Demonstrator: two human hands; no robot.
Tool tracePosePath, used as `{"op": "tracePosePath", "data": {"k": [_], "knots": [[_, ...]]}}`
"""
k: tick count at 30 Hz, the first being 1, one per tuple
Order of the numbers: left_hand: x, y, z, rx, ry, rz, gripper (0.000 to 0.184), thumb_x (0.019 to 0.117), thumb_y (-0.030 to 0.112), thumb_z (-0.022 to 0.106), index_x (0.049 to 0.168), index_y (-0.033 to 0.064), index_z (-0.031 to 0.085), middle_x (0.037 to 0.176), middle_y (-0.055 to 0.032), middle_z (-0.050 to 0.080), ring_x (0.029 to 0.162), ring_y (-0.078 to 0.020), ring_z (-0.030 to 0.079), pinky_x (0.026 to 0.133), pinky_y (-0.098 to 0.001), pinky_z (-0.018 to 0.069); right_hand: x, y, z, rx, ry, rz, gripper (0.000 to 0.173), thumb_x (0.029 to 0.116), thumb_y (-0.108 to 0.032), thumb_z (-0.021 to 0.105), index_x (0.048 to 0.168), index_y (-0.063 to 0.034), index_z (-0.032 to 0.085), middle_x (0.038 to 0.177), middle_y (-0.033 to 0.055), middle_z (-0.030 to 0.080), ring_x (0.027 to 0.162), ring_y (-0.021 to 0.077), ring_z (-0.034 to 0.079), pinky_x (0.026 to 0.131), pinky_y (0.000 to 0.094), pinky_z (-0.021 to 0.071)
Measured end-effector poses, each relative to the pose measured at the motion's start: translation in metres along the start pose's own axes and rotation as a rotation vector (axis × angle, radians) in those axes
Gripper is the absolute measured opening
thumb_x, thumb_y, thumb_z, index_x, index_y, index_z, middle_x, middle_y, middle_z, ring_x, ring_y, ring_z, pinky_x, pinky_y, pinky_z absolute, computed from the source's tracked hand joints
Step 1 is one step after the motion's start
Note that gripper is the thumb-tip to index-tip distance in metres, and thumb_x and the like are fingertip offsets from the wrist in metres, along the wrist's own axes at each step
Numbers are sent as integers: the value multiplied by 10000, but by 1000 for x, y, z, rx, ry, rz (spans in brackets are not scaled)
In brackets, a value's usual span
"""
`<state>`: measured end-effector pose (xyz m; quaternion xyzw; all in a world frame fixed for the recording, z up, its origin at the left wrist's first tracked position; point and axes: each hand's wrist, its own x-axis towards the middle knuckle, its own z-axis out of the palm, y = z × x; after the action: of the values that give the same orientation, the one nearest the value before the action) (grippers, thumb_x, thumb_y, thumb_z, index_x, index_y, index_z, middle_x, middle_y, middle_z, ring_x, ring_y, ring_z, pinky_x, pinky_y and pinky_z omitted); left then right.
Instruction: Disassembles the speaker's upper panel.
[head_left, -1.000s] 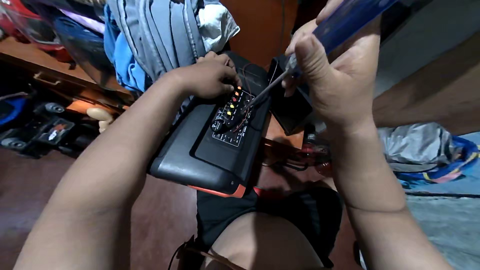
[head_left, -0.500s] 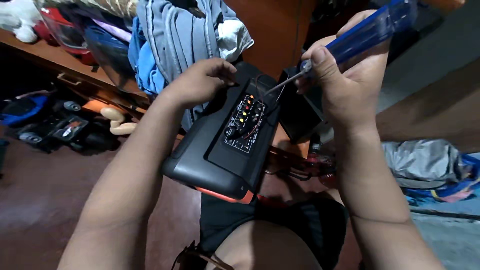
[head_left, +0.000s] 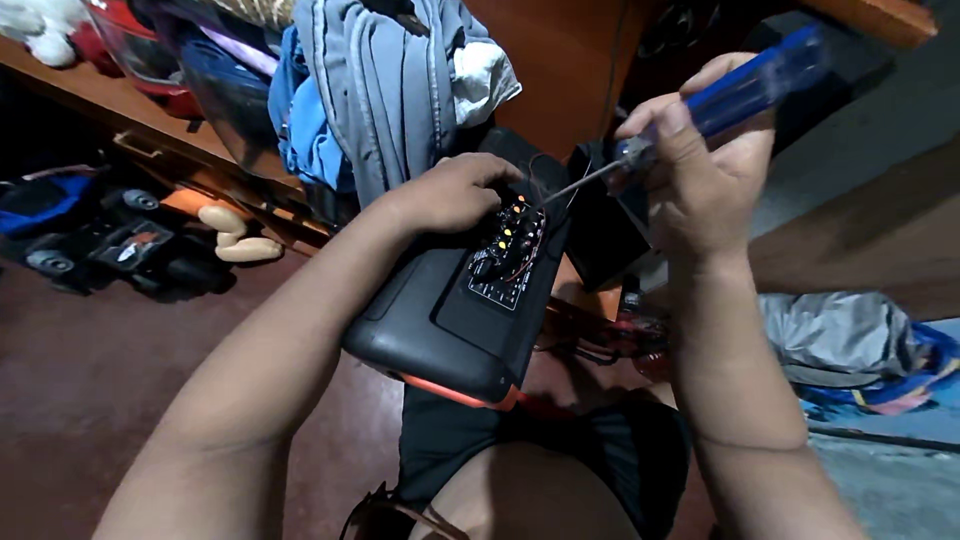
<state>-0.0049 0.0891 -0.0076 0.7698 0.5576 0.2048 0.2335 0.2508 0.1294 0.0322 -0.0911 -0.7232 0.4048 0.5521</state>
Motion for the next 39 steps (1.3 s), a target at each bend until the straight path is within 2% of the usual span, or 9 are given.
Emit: {"op": "tracePosePath", "data": {"k": [2, 7, 9, 12, 16, 20, 26, 31, 39], "knots": [[4, -7, 5, 136, -13, 51, 439, 991, 137, 447, 1386, 169, 637, 1479, -36, 572, 1454, -280, 419, 1158, -630, 280, 0, -11, -6, 6, 49, -64, 147, 1035, -95, 537, 1141, -116, 438, 890, 10, 705, 760, 158, 712, 638, 322, 617], [2, -11, 5, 243, -26, 74, 458, 979, 141, 438, 1379, 207, 651, 1472, 4, 584, 1447, -301, 411, 1116, -655, 274, -16, -33, -15, 80, 96, -64, 54, 1050, -161, 501, 1084, -158, 459, 754, -23, 669, 635, 141, 673, 580, 316, 594], [3, -13, 7, 291, -28, 104, 465, 961, 152, 449, 1369, 222, 660, 1444, 5, 608, 1435, -313, 424, 1102, -655, 283, -31, -34, -16, 94, 55, 71, 34, 1060, -185, 492, 1080, -169, 469, 741, -35, 655, 616, 133, 653, 568, 312, 581], [5, -11, 9, 346, -27, 123, 450, 960, 146, 492, 1374, 212, 654, 1390, -21, 644, 1413, -333, 443, 1105, -649, 289, -62, -29, -10, 142, -20, 420, 91, 1082, -214, 425, 1093, -129, 454, 744, 15, 640, 600, 159, 658, 542, 323, 600], [7, -4, 8, 356, 0, 115, 478, 948, 91, 539, 1414, 170, 608, 1307, -38, 684, 1350, -336, 500, 1123, -633, 294, -100, -10, 3, 275, -45, 839, 228, 1073, -272, 401, 1188, -85, 462, 938, 131, 710, 760, 254, 737, 691, 413, 643], [13, -3, 9, 340, 35, 98, 467, 922, 67, 570, 1381, 148, 604, 1226, -47, 707, 1285, -351, 543, 1107, -627, 337, -122, 5, 15, 556, 96, 1046, 332, 1098, -287, 387, 1303, -47, 489, 1132, 229, 701, 967, 354, 737, 873, 523, 615], [16, -3, 9, 345, 42, 80, 463, 915, 69, 581, 1373, 133, 598, 1184, -55, 715, 1267, -369, 544, 1084, -626, 363, -134, 9, 22, 834, 240, 1130, 388, 1112, -324, 353, 1335, -20, 447, 1237, 280, 662, 1101, 394, 703, 991, 539, 564], [19, 2, 13, 400, 21, 74, 510, 905, 71, 595, 1413, 108, 574, 1278, -134, 670, 1289, -427, 524, 1054, -665, 366, -134, 9, 26, 868, 314, 1120, 341, 1108, -317, 366, 1248, -25, 475, 1224, 284, 667, 1083, 400, 707, 966, 546, 569], [21, 4, 15, 446, 19, 61, 495, 920, 68, 574, 1411, 133, 580, 1258, -85, 693, 1281, -399, 535, 1053, -643, 370, -124, 7, 30, 872, 381, 1144, 323, 1102, -333, 398, 1223, -43, 474, 1218, 275, 665, 1073, 398, 709, 945, 552, 575]]}}
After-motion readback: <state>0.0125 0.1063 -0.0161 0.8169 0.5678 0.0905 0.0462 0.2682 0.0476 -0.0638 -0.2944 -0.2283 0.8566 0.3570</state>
